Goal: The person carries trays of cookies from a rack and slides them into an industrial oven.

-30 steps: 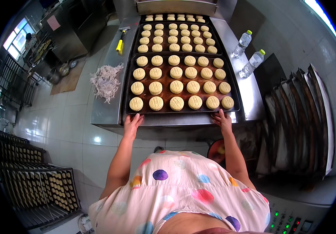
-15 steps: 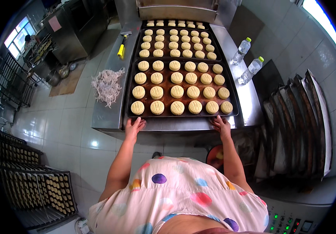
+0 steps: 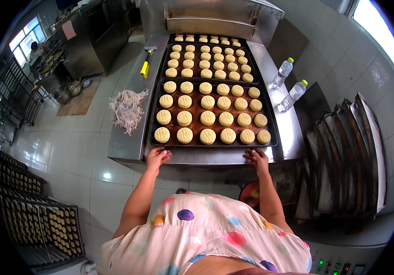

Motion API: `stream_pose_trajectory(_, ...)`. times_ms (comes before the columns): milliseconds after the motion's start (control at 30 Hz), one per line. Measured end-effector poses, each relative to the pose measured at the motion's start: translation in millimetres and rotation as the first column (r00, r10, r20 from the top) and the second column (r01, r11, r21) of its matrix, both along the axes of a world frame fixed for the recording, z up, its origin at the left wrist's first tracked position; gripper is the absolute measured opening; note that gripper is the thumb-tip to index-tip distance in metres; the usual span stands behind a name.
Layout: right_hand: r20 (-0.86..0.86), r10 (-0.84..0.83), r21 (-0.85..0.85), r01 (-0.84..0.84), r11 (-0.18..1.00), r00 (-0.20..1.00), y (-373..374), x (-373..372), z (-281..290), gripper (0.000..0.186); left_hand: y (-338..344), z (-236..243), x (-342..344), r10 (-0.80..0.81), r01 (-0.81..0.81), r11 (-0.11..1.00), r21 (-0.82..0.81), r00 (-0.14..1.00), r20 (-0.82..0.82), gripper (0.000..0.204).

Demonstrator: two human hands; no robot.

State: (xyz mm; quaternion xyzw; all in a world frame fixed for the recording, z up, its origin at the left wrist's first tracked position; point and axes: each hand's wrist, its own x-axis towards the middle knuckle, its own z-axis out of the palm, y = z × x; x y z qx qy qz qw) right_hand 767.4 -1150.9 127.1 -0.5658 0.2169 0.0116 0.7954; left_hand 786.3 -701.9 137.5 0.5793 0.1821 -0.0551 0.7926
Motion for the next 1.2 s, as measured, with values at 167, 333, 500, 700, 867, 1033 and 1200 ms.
stream_pose_trajectory(167, 0.001, -0.011, -0.002, 0.011, 1.000, 1.000, 0, -3, 1, 0.027, -3, -2, 1, 0.014, -0.013, 0.999, 0.033, 0.999, -0.041, 0.025)
stream_pose_trajectory(333, 0.005, -0.002, -0.005, 0.002, 1.000, 1.000, 2, -6, 2, 0.026, -2, -3, -1, 0.027, -0.025, 0.999, 0.035, 0.998, -0.061, 0.022)
stream_pose_trajectory(500, -0.002, 0.003, -0.009, -0.003, 1.000, 1.000, 1, -8, 1, 0.026, -3, 0, -3, 0.041, -0.038, 0.998, 0.044, 0.996, -0.073, 0.019)
stream_pose_trajectory(700, -0.005, 0.004, -0.015, -0.005, 1.000, 1.000, 2, -11, 1, 0.026, -5, 0, -7, 0.044, -0.041, 0.998, 0.044, 0.997, -0.070, 0.019)
stream_pose_trajectory(867, -0.006, 0.005, -0.017, -0.005, 1.000, 1.000, 3, -13, 1, 0.025, -3, -1, -9, 0.039, -0.036, 0.998, 0.043, 0.997, -0.068, 0.018)
stream_pose_trajectory(1033, 0.000, 0.000, -0.029, 0.000, 1.000, 1.000, 2, -16, -1, 0.025, -4, 0, -12, 0.031, -0.027, 0.998, 0.052, 0.997, -0.069, 0.019)
stream_pose_trajectory(1200, -0.007, 0.000, -0.033, 0.000, 0.999, 1.000, 3, -17, -2, 0.026, -3, -3, -14, 0.023, -0.020, 0.999, 0.049, 0.998, -0.061, 0.018)
